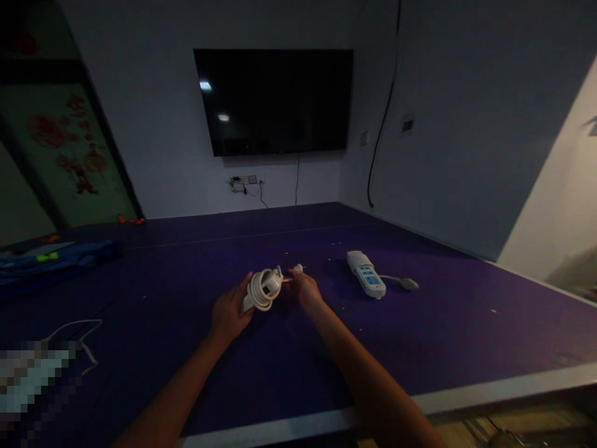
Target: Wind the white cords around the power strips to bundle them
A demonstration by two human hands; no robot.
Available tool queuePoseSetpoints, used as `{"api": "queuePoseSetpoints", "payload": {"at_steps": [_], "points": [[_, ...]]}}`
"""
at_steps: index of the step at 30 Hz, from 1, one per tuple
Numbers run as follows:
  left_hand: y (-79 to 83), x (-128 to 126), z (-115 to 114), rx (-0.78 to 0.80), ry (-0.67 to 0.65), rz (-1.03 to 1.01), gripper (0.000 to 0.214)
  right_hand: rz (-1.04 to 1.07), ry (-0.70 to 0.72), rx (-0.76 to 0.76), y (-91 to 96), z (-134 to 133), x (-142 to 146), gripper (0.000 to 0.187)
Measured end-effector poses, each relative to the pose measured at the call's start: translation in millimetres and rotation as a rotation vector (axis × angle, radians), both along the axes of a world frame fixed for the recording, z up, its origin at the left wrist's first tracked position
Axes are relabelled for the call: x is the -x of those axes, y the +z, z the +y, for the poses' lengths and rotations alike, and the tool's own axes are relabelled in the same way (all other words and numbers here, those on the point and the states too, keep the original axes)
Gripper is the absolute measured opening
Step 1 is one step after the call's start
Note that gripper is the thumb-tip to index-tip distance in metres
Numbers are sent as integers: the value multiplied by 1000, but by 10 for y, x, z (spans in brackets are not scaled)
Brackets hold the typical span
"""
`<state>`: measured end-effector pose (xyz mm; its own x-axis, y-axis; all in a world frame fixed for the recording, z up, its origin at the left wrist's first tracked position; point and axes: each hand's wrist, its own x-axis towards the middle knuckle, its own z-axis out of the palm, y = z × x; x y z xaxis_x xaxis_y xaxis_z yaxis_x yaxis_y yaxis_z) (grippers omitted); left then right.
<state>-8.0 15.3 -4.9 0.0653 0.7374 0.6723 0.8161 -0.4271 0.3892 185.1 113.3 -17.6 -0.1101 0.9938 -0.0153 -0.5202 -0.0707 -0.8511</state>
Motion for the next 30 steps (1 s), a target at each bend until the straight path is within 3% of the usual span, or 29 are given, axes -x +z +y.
{"api": "queuePoseSetpoints", "payload": {"at_steps": [2, 5, 9, 14, 16, 19, 22, 24, 27, 30], "points": [[-33, 32, 9, -48, 49, 212, 67, -64, 36, 22, -9, 25, 19, 14], [-57, 58, 20, -110, 77, 360, 68, -190, 47, -48, -33, 56, 57, 18], [-64, 71, 25, -157, 87, 394, 66, -416, -30, -357, -76, 24, 62, 17], [-57, 58, 16, -194, 74, 406, 65, -1040, -274, -663, -9, -146, -52, 19], [-51, 47, 8, -191, 67, 423, 63, -1157, -324, -767, 71, -203, -75, 19], [-42, 35, -5, -173, 46, 469, 61, -970, -200, -888, 183, -249, -34, 20], [-38, 34, -10, -170, 38, 481, 60, -700, -17, -812, 214, -263, 50, 12], [-39, 41, -6, -174, 32, 471, 59, -648, 49, -740, 193, -261, 82, 13], [-44, 56, 8, -171, 11, 463, 60, -614, 109, -703, 158, -245, 70, 17], [-47, 73, 23, -172, 0, 468, 62, -588, 65, -788, 174, -227, 22, 13]]}}
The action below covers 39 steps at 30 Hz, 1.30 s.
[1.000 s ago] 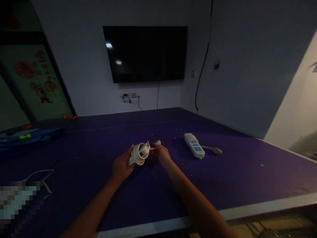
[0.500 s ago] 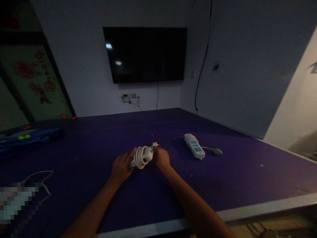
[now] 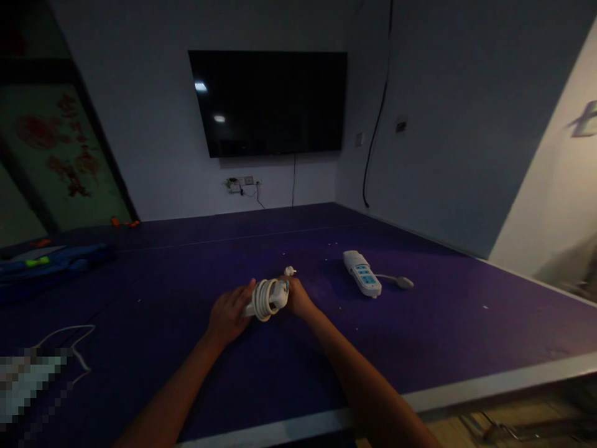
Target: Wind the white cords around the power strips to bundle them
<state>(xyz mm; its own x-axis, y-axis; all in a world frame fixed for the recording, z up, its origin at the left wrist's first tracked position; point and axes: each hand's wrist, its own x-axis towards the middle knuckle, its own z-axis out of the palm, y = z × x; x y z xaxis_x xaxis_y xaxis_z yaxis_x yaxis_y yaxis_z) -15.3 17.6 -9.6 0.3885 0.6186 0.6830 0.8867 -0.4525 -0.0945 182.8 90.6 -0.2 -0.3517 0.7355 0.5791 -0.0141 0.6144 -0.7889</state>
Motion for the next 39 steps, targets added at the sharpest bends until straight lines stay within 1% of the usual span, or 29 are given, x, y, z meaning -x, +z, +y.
{"api": "queuePoseSetpoints", "payload": {"at_steps": [3, 7, 9, 13, 15, 17, 21, 23, 26, 31, 34, 37, 39], "points": [[3, 8, 8, -23, -37, 2, 63, -43, -5, -131, 69, 9, -50, 10], [23, -5, 6, 0, -60, 9, 63, -148, 4, -273, 163, 19, -119, 16], [41, -16, 0, 34, -37, 25, 64, -171, -1, -278, 191, 36, -164, 18], [83, -30, -13, 162, 29, 115, 73, -192, -39, -194, 202, 104, -285, 23], [100, -35, -16, 222, 95, 149, 76, -193, -55, -174, 184, 148, -337, 24], [112, -44, -15, 249, 198, 143, 78, -186, -81, -166, 153, 187, -358, 25], [137, -70, -17, 229, 397, 64, 76, -147, -183, -154, 89, 225, -306, 25], [146, -78, -24, 212, 472, 16, 74, -131, -217, -156, 71, 224, -265, 25], [150, -72, -32, 201, 550, -78, 73, -123, -220, -148, 62, 217, -233, 25], [167, -15, -15, 169, 614, -327, 70, -105, -215, -116, 51, 241, -261, 27], [189, 19, 0, 128, 642, -473, 72, -129, -241, -82, 26, 275, -272, 29], [194, 39, 11, 79, 622, -549, 75, -166, -293, -40, -17, 315, -269, 29], [179, 46, 20, 40, 592, -565, 76, -216, -340, -44, -50, 342, -273, 27]]}}
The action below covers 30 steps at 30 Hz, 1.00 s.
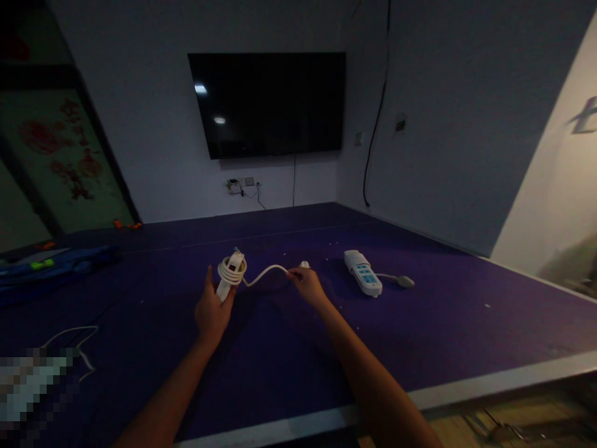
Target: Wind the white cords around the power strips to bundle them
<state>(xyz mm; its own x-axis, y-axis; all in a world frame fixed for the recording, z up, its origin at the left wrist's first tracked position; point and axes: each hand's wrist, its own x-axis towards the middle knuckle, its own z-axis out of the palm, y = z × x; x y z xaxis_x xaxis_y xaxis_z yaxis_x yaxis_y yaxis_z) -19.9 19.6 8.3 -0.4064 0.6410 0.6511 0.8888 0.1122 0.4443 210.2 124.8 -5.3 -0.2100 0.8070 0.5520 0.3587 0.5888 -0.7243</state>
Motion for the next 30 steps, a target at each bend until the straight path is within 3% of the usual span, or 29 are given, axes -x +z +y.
{"api": "queuePoseSetpoints", "payload": {"at_steps": [4, 8, 14, 16, 20, 25, 30], "points": [[-60, 7, 11, -103, -60, 68, 74, -190, -87, -45, -52, 36, -33, 22], [-117, 14, -4, -158, -120, 284, 62, -362, -61, -89, -67, 27, -49, 25], [-163, 22, -22, -145, -171, 495, 59, -306, -37, -273, -27, -53, -36, 42], [-171, 20, -16, -127, -184, 507, 60, -258, 23, -349, 8, -107, -29, 46], [-174, 17, -4, -68, -192, 489, 66, -268, 221, -442, 98, -294, 63, 35], [-168, 9, -17, -20, -196, 461, 64, -543, 224, -388, 115, -540, 333, 28], [-182, -9, -34, -22, -245, 502, 60, -671, 184, -362, -24, -517, 486, 20]]}}
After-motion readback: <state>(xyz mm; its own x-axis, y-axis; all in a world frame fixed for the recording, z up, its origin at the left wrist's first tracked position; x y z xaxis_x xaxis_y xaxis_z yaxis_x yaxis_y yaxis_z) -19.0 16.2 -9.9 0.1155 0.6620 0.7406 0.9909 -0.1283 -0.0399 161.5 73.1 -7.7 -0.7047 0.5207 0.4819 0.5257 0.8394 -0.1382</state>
